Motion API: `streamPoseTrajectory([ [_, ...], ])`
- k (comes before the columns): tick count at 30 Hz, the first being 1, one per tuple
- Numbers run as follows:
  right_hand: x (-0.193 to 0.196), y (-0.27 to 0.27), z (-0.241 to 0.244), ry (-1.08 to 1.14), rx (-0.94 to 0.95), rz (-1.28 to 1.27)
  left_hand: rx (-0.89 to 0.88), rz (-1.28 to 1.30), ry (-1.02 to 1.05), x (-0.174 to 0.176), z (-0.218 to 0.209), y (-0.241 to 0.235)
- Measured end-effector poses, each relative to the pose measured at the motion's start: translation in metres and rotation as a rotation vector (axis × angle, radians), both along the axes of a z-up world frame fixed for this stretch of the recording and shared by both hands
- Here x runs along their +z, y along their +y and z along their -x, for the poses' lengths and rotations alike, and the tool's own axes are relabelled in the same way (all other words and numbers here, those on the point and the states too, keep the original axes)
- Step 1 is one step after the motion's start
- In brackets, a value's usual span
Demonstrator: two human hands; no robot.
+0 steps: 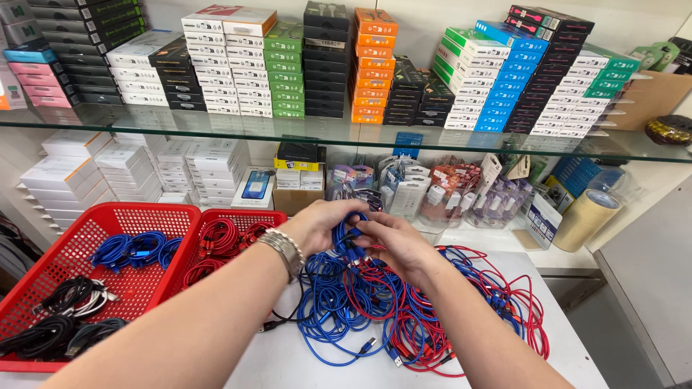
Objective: The person untangles and coils various colored USB cables on a counter, then places them into red plastic baskets. The person handles red, blue, black, and white cables, sorting them by color into separate baskets.
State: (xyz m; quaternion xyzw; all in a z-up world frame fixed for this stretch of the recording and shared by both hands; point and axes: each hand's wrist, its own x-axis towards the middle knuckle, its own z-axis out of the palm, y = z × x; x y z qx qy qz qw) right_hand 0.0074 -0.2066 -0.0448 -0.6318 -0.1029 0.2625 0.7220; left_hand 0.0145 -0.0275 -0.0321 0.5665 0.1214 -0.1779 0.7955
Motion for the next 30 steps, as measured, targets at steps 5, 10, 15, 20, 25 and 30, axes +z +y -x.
streamPoseTrajectory([
  [5, 0.011, 0.003, -0.002, 0.073, -0.065, -0.009, 0.312, -0.252, -0.073, 0.011, 0.011, -0.018],
  [10, 0.030, 0.005, 0.011, -0.024, -0.043, 0.089, 0.341, -0.122, -0.060, 0.018, 0.002, -0.002],
  [15, 0.031, 0.019, 0.019, -0.076, -0.071, 0.167, 0.454, -0.245, -0.065, 0.003, -0.001, 0.001],
  [20, 0.023, 0.025, 0.016, -0.127, -0.110, 0.306, 0.504, -0.451, -0.056, -0.003, -0.001, -0.005],
  [25, 0.009, 0.009, -0.002, 0.002, -0.223, 0.094, 0.137, 0.040, -0.105, -0.003, 0.003, 0.007],
  [30, -0.006, 0.002, -0.010, 0.078, -0.353, -0.090, -0.045, -0.047, -0.206, -0.018, 0.026, 0.014],
])
